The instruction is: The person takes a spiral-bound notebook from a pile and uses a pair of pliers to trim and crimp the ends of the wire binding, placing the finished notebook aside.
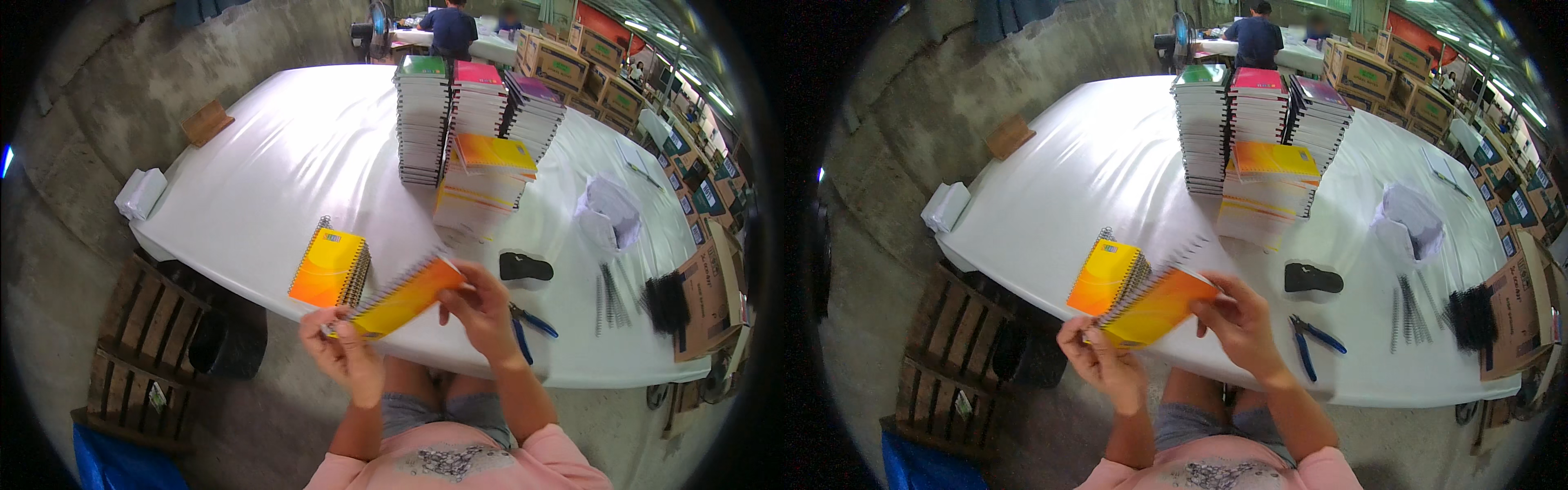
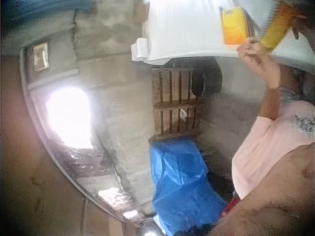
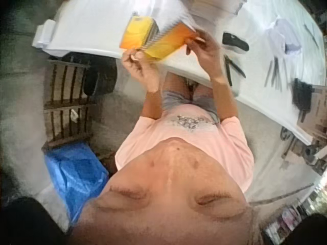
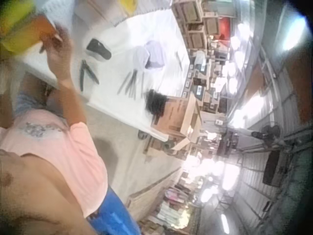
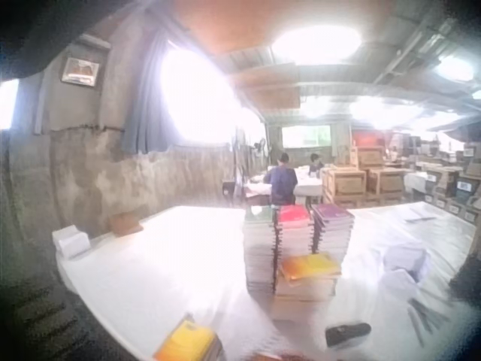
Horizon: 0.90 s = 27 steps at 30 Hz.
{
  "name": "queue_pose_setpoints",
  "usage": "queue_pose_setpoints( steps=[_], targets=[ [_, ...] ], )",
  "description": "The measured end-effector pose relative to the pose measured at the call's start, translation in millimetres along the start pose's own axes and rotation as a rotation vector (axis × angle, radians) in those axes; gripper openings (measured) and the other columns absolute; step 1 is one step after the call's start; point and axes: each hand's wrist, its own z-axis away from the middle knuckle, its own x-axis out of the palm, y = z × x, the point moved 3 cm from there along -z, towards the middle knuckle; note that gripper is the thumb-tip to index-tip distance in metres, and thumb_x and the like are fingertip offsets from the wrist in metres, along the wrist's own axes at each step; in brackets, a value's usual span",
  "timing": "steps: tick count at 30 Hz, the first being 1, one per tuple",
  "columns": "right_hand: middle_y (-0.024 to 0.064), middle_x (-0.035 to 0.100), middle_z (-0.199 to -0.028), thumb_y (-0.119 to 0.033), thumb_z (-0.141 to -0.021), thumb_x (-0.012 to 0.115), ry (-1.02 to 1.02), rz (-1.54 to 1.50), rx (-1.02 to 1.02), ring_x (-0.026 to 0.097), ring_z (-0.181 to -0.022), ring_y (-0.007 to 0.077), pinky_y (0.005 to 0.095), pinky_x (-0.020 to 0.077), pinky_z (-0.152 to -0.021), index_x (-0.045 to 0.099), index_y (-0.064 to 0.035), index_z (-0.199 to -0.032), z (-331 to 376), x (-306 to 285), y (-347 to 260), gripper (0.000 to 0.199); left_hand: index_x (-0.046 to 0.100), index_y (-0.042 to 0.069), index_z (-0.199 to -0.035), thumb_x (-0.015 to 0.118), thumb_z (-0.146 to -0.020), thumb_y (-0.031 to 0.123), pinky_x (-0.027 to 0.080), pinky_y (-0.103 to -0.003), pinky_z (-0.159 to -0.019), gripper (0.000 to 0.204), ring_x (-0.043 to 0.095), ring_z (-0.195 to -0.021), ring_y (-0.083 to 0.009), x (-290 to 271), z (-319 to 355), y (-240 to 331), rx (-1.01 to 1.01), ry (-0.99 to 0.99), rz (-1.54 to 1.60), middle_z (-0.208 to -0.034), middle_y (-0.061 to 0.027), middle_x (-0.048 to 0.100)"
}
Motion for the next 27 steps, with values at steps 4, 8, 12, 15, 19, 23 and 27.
queue_pose_setpoints(
  steps=[4, 8, 12, 15, 19, 23, 27],
  targets=[
    [0.0044, 0.061, -0.081, -0.008, -0.081, 0.066, -0.019, 0.254, -0.144, 0.054, -0.069, 0.0078, 0.0229, 0.0437, -0.06, 0.053, -0.0064, -0.124, -69.2, 39.0, 2.4, 0.045, 0.053, 0.003, -0.103, 0.053, -0.093, 0.016, 0.039, -0.028, -0.078, 0.016, 0.048, -0.082, -0.0128, -25.5, -54.5, 8.4, 0.13, -0.115, -0.425, -0.087, -0.0049, 0.05],
    [0.0068, 0.06, -0.071, -0.017, -0.079, 0.066, -0.077, 0.465, -0.156, 0.053, -0.062, 0.0156, 0.0301, 0.0444, -0.061, 0.059, -0.0086, -0.117, -107.9, 66.7, 43.4, 0.039, 0.063, 0.004, -0.099, 0.058, -0.09, 0.018, 0.039, -0.031, -0.074, 0.018, 0.051, -0.079, -0.0164, -42.4, -86.6, -21.5, 0.16, -0.126, -0.855, -0.076, -0.0052, 0.055],
    [0.0092, 0.063, -0.079, -0.027, -0.078, 0.065, -0.089, 0.719, -0.193, 0.057, -0.075, 0.0236, 0.0383, 0.0457, -0.073, 0.064, -0.0087, -0.107, -112.3, 70.6, 81.2, 0.034, 0.063, 0.003, -0.097, 0.06, -0.088, 0.021, 0.04, -0.033, -0.072, 0.02, 0.053, -0.08, -0.0199, -68.2, -85.2, -61.5, 0.09, -0.245, -0.973, -0.083, -0.0085, 0.058],
    [0.0118, 0.059, -0.1, -0.031, -0.081, 0.063, -0.012, 0.821, -0.211, 0.056, -0.092, 0.0249, 0.0371, 0.0434, -0.082, 0.064, -0.0085, -0.106, -107.5, 67.7, 90.3, 0.034, 0.062, 0.002, -0.099, 0.057, -0.09, 0.02, 0.042, -0.032, -0.074, 0.021, 0.054, -0.084, -0.0189, -75.8, -78.9, -72.4, 0.075, -0.195, -0.931, -0.092, -0.0092, 0.058],
    [0.0138, 0.055, -0.107, -0.033, -0.088, 0.056, 0.03, 0.351, -0.144, 0.055, -0.097, 0.028, 0.0366, 0.0429, -0.086, 0.061, -0.0068, -0.107, -117.0, 68.9, 107.5, 0.033, 0.058, 0.0, -0.102, 0.047, -0.095, 0.02, 0.042, -0.03, -0.082, 0.024, 0.053, -0.092, -0.0174, -64.6, -68.4, -83.7, -0.176, -0.051, -0.416, -0.103, -0.0086, 0.055],
    [0.013, 0.055, -0.105, -0.032, -0.092, 0.048, 0.052, 0.42, -0.124, 0.056, -0.098, 0.0275, 0.0354, 0.0431, -0.086, 0.057, -0.0057, -0.11, -103.0, 92.4, 123.6, 0.033, 0.051, -0.002, -0.108, 0.039, -0.099, 0.021, 0.041, -0.031, -0.088, 0.028, 0.051, -0.097, -0.017, -50.0, -53.4, -93.0, -0.262, 0.037, -0.093, -0.105, -0.0083, 0.054],
    [0.0134, 0.052, -0.111, -0.032, -0.093, 0.047, 0.014, 0.382, -0.048, 0.053, -0.103, 0.0291, 0.0387, 0.0421, -0.087, 0.055, -0.0076, -0.114, -103.8, 89.2, 122.2, 0.033, 0.049, -0.001, -0.11, 0.036, -0.099, 0.019, 0.04, -0.031, -0.09, 0.026, 0.05, -0.099, -0.0177, -48.9, -53.4, -99.6, -0.276, 0.026, -0.01, -0.11, -0.0111, 0.051]
  ],
)
